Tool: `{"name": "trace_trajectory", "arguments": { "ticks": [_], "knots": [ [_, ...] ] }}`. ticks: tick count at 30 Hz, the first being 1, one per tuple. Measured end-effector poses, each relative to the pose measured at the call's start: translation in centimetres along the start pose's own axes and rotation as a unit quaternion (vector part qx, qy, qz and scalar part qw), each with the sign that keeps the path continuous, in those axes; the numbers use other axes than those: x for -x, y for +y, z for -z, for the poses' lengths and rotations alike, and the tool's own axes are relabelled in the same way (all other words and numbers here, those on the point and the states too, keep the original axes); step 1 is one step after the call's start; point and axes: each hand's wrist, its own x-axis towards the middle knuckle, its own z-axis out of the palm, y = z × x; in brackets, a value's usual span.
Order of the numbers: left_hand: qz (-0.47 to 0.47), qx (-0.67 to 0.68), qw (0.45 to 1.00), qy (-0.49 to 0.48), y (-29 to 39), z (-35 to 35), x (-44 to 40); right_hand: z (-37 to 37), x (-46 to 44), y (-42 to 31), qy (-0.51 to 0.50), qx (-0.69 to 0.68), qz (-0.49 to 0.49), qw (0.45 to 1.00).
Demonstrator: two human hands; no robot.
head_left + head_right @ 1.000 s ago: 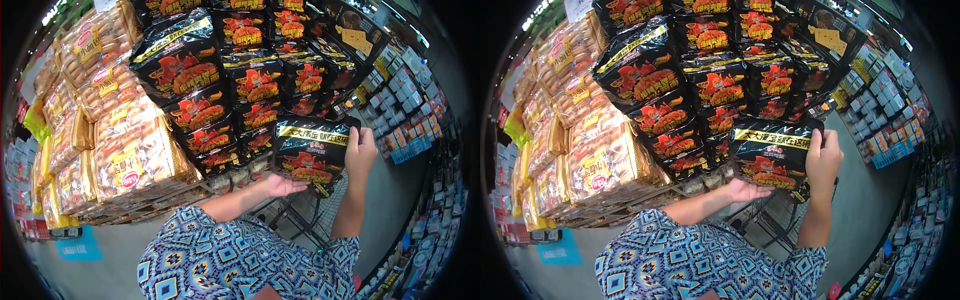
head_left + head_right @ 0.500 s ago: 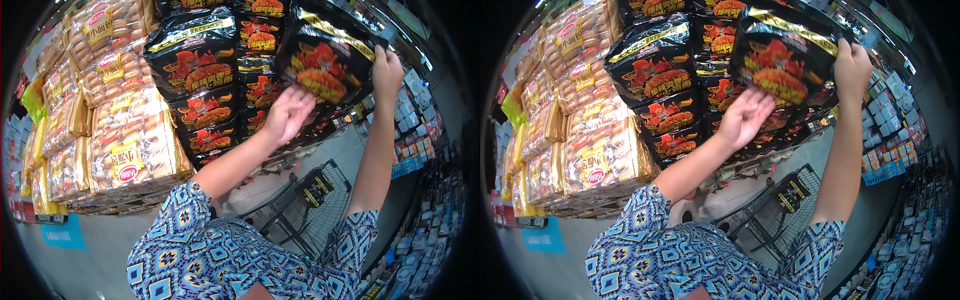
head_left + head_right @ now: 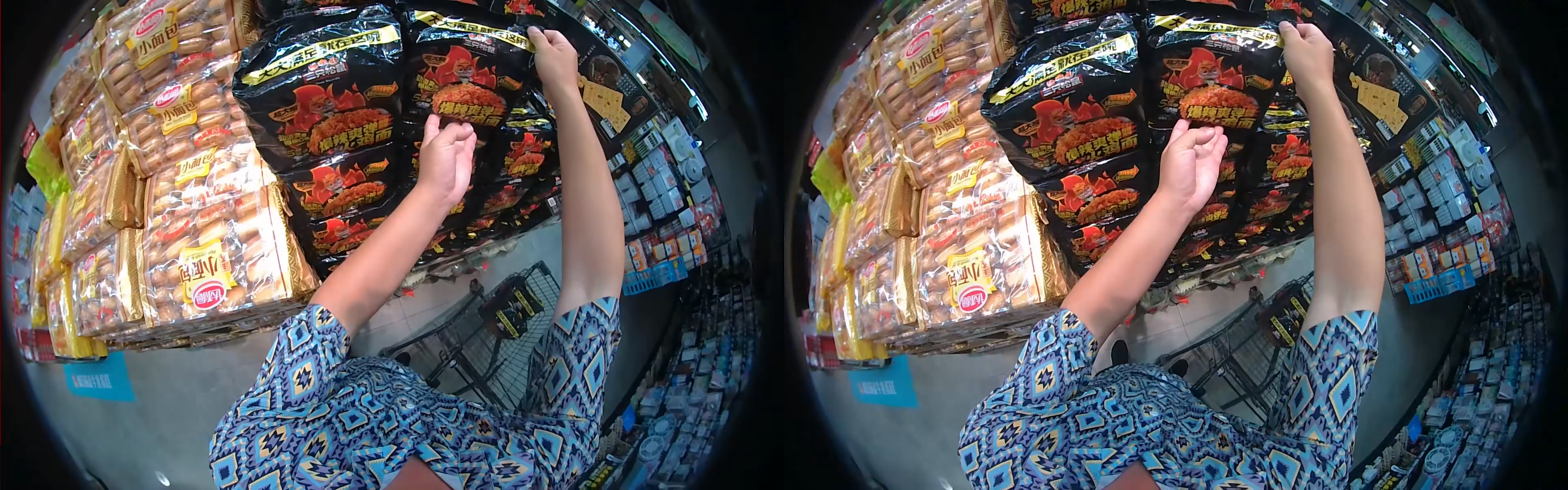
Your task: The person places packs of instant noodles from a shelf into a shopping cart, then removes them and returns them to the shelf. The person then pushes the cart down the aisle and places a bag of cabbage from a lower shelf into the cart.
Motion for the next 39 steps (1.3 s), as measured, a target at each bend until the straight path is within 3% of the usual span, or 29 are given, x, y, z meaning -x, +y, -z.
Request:
{"name": "trace_trajectory", "arguments": {
  "ticks": [6,9,12,15,18,20,22,23,24,27,29,33,39],
  "knots": [
    [0.019,-0.011,1.000,0.017,-0.2,0.4,0.3,-1.6,-1.1,2.1,-0.046,-0.029,-0.035,0.998],
    [0.013,-0.041,0.999,0.001,-0.5,0.5,1.4,-1.9,-2.9,5.7,-0.078,-0.085,-0.006,0.993],
    [0.015,-0.070,0.997,-0.016,-0.7,1.6,2.2,-2.4,-0.3,1.5,-0.035,-0.003,-0.071,0.997],
    [0.027,-0.091,0.995,-0.035,-0.7,2.1,2.7,-2.6,-0.5,2.0,-0.057,-0.070,-0.082,0.993],
    [0.021,-0.106,0.993,-0.041,-0.2,2.4,2.6,-3.3,-0.3,3.0,-0.028,-0.059,-0.067,0.996],
    [0.002,-0.109,0.993,-0.040,0.2,2.2,2.8,-3.0,-0.7,3.6,-0.039,-0.035,-0.116,0.992],
    [-0.011,-0.119,0.992,-0.040,0.4,2.2,2.6,-2.9,-1.1,5.0,-0.097,-0.138,-0.078,0.983],
    [-0.015,-0.122,0.991,-0.043,0.5,2.4,2.4,-2.9,-1.0,5.3,-0.102,-0.132,-0.072,0.983],
    [-0.019,-0.125,0.991,-0.046,0.7,2.7,2.2,-2.9,0.9,1.6,-0.070,-0.042,-0.087,0.993],
    [-0.013,-0.137,0.990,-0.039,1.0,2.4,2.8,-3.8,1.1,2.7,-0.067,-0.008,-0.091,0.994],
    [-0.010,-0.147,0.988,-0.034,1.1,2.6,3.5,-4.1,1.5,3.7,-0.045,-0.066,-0.169,0.982],
    [-0.043,-0.170,0.984,-0.026,0.9,3.8,4.6,-4.5,2.0,3.6,-0.046,-0.166,-0.178,0.969],
    [-0.031,-0.189,0.981,-0.016,0.7,4.2,6.9,-4.7,1.5,3.2,-0.055,-0.191,-0.194,0.961]
  ]
}}
